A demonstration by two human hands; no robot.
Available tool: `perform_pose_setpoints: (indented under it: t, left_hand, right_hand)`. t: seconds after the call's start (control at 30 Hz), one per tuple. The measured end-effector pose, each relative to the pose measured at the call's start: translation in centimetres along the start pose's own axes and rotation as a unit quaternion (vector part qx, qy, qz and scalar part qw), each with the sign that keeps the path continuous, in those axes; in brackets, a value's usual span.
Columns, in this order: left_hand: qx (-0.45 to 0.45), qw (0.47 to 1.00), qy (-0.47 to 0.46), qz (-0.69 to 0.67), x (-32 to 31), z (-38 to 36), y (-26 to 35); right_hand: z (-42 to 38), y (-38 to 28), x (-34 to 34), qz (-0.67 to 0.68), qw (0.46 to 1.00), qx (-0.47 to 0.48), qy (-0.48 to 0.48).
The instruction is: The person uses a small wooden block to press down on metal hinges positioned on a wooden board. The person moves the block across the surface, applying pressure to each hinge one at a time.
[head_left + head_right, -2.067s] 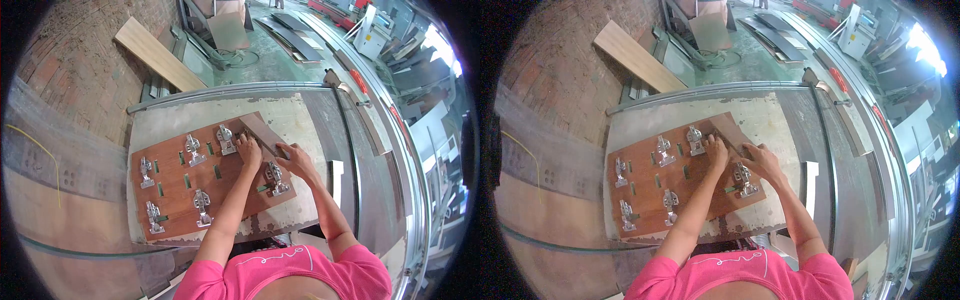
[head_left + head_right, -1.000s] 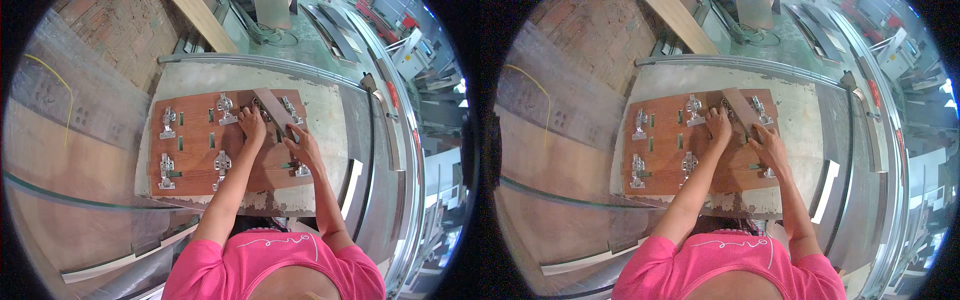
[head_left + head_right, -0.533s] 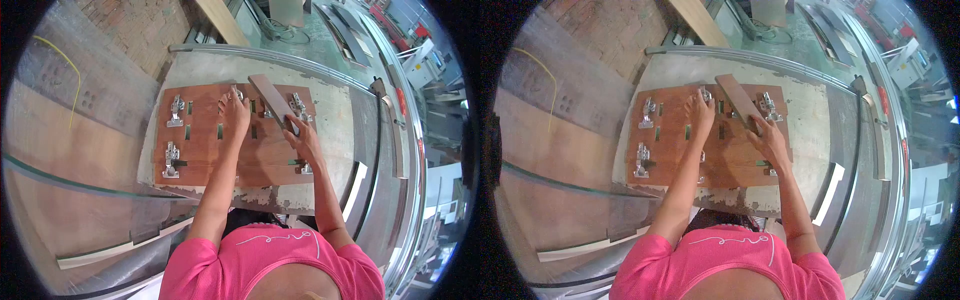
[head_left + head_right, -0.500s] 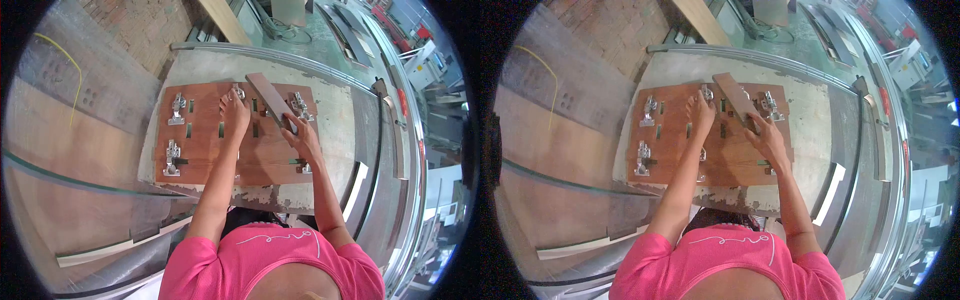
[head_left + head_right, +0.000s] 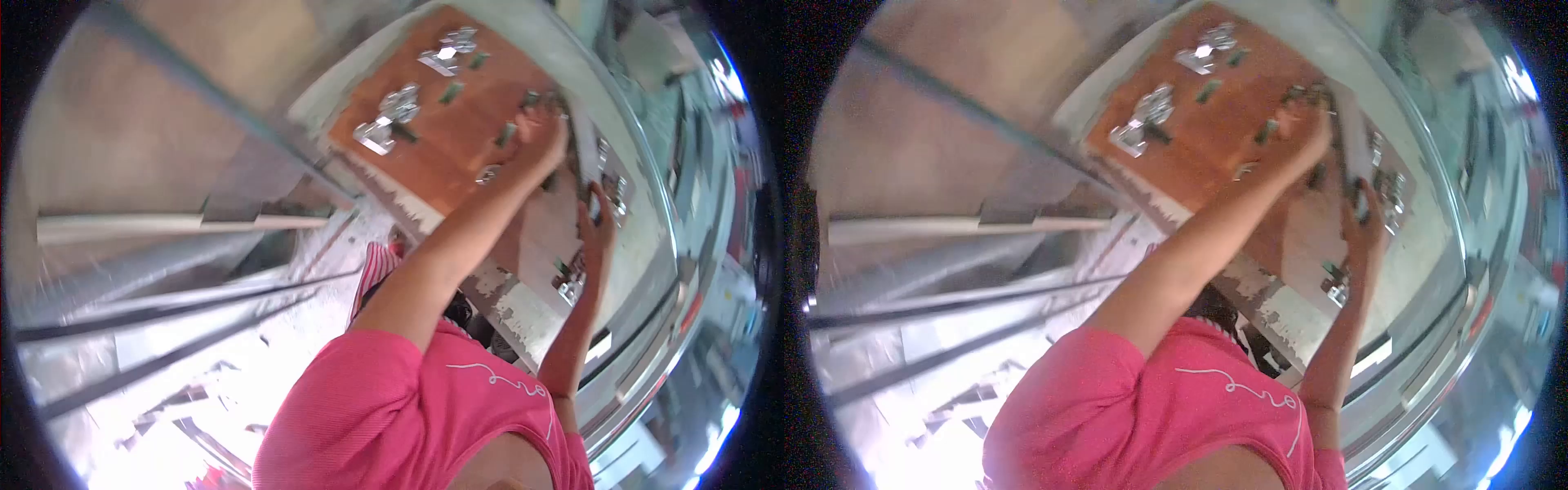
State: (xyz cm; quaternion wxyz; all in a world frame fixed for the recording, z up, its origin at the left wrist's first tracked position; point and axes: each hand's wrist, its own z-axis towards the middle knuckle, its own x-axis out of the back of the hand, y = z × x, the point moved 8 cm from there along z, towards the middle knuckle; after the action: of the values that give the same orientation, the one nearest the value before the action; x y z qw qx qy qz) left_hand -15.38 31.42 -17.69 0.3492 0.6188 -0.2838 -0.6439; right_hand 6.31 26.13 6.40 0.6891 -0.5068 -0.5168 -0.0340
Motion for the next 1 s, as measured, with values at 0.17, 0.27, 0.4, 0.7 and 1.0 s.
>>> perform_pose_setpoints:
  t: [0.17, 0.27, 0.4, 0.7, 1.0]
  left_hand:
    - [0.158, 0.804, 0.088, -0.567, -3.9, -1.6, 0.9]
    - [0.111, 0.896, -0.091, 0.421, -5.5, -1.1, 6.9]
    - [0.058, 0.754, -0.165, 0.633, -5.6, -0.2, 11.4]
    - [0.086, 0.793, -0.108, 0.593, -3.9, 0.0, 15.0]
    - [0.062, 0.795, -0.181, 0.575, -5.2, 0.1, 13.8]
  right_hand:
    - [1.4, 3.1, -1.1, -0.023, 0.996, 0.081, -0.038]
    - [2.0, 3.5, -1.1, -0.031, 0.998, 0.045, -0.014]
    - [2.0, 2.8, -0.9, -0.087, 0.996, -0.022, -0.02]
    - [3.0, 2.8, -0.1, -0.135, 0.99, 0.011, -0.036]
    - [1.6, 0.8, -1.2, -0.095, 0.994, 0.048, -0.025]
